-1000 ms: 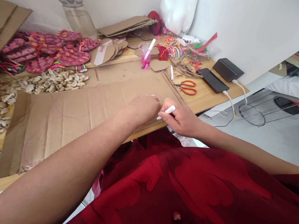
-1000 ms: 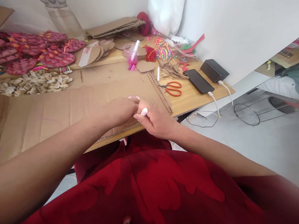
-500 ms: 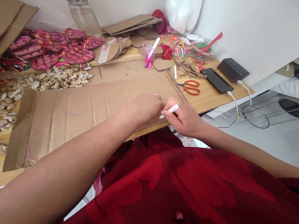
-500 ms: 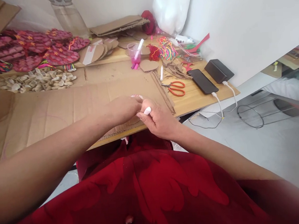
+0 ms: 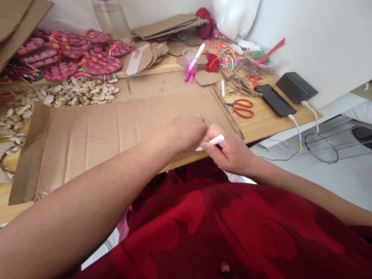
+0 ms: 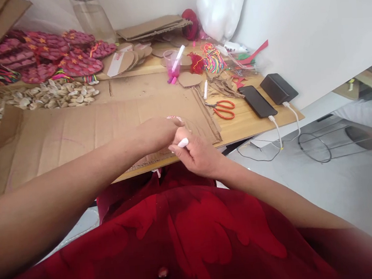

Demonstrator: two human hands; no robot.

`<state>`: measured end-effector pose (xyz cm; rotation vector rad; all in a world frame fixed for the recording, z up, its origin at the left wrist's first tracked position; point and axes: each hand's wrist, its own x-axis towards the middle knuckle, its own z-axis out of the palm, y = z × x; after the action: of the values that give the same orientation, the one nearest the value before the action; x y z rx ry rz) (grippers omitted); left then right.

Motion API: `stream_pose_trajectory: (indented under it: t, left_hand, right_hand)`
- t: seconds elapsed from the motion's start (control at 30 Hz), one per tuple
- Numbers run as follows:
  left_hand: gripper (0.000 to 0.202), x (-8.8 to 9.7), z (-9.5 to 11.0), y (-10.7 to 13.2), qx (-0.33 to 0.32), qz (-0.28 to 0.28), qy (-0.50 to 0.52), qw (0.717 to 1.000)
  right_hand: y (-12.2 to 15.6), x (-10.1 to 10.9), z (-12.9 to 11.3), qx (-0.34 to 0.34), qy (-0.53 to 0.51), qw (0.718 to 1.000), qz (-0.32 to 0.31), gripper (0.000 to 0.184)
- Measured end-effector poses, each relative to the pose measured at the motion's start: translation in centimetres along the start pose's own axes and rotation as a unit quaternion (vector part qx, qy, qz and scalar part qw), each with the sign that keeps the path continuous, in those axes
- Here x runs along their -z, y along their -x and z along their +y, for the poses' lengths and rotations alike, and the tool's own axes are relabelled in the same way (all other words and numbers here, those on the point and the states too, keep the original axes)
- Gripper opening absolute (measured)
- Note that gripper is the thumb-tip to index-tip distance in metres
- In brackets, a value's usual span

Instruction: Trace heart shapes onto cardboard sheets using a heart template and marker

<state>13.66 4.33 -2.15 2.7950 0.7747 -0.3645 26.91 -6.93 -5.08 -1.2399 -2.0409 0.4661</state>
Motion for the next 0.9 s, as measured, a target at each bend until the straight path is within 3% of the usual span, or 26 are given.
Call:
stream_pose_trajectory:
  t: [0.13, 0.33, 0.53, 0.8, 0.9]
  left_hand:
    - [0.033, 0.5, 0.2, 1.2, -0.06, 0.024, -0.03, 0.997]
    - [0.028, 0.4, 0.2, 0.7, 0.006, 0.006, -0.024, 1.0]
    - [0.029, 0.3, 0.0, 1.0, -0.052, 0.027, -0.027, 0.998]
    - [0.031, -0.2, -0.2, -0.6, 0.029, -0.011, 0.001, 1.0]
    - [0.027, 0.0, -0.2, -0.2, 0.011, 0.005, 0.006, 1.0]
  right_hand:
    - [0.2, 1.1, 0.6, -0.017, 0.038, 0.999, 0.009, 0.015]
    - [0.0, 0.2, -0.1, 0.003, 0.018, 1.0, 0.005, 0.018]
    - [0.3, 1.0, 0.5, -0.009, 0.04, 0.999, 0.014, 0.014]
    - [-0.5, -0.6, -0.2, 0.027, -0.005, 1.0, 0.001, 0.017]
    - [-0.4, -0.2, -0.2, 0.02, -0.003, 1.0, -0.005, 0.017]
